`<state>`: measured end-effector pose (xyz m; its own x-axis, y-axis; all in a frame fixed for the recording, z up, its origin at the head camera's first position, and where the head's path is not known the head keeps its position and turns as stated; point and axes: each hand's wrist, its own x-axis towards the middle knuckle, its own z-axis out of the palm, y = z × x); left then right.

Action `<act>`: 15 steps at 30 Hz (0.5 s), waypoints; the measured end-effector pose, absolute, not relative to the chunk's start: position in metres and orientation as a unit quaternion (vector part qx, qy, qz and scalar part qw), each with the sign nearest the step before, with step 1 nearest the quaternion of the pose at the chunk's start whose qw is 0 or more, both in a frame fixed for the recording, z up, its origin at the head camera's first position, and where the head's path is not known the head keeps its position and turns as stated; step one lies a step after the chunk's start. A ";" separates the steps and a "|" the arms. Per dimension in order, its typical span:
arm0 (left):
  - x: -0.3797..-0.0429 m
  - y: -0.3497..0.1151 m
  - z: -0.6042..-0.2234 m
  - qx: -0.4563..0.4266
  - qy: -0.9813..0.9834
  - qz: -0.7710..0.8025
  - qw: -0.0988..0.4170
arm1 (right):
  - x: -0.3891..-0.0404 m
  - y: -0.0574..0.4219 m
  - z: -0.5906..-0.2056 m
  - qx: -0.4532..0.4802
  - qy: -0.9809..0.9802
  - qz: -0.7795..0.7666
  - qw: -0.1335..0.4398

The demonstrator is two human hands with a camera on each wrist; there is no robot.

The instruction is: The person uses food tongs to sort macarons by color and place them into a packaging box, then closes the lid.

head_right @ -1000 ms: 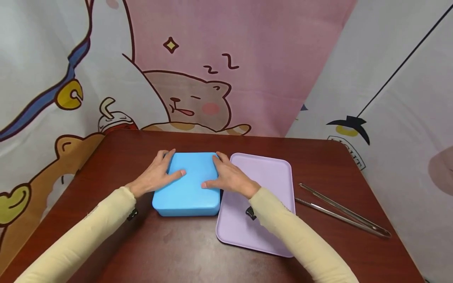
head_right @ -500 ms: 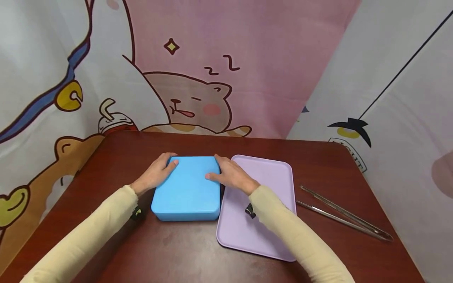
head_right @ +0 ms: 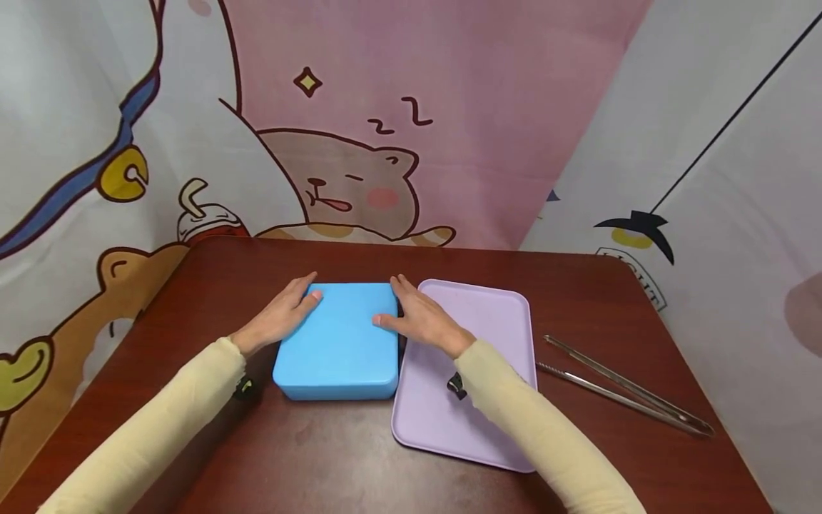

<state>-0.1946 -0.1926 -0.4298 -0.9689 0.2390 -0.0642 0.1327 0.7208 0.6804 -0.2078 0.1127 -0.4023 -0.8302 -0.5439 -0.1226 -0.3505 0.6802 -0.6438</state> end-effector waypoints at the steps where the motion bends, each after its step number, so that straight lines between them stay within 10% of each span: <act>1: -0.194 -0.194 -0.430 0.101 0.925 0.358 0.073 | -0.206 0.115 -0.402 -0.246 0.903 -0.320 0.149; 15: -0.154 -0.215 -0.411 0.117 0.955 0.271 -0.033 | -0.171 0.158 -0.370 -0.227 0.922 -0.307 0.058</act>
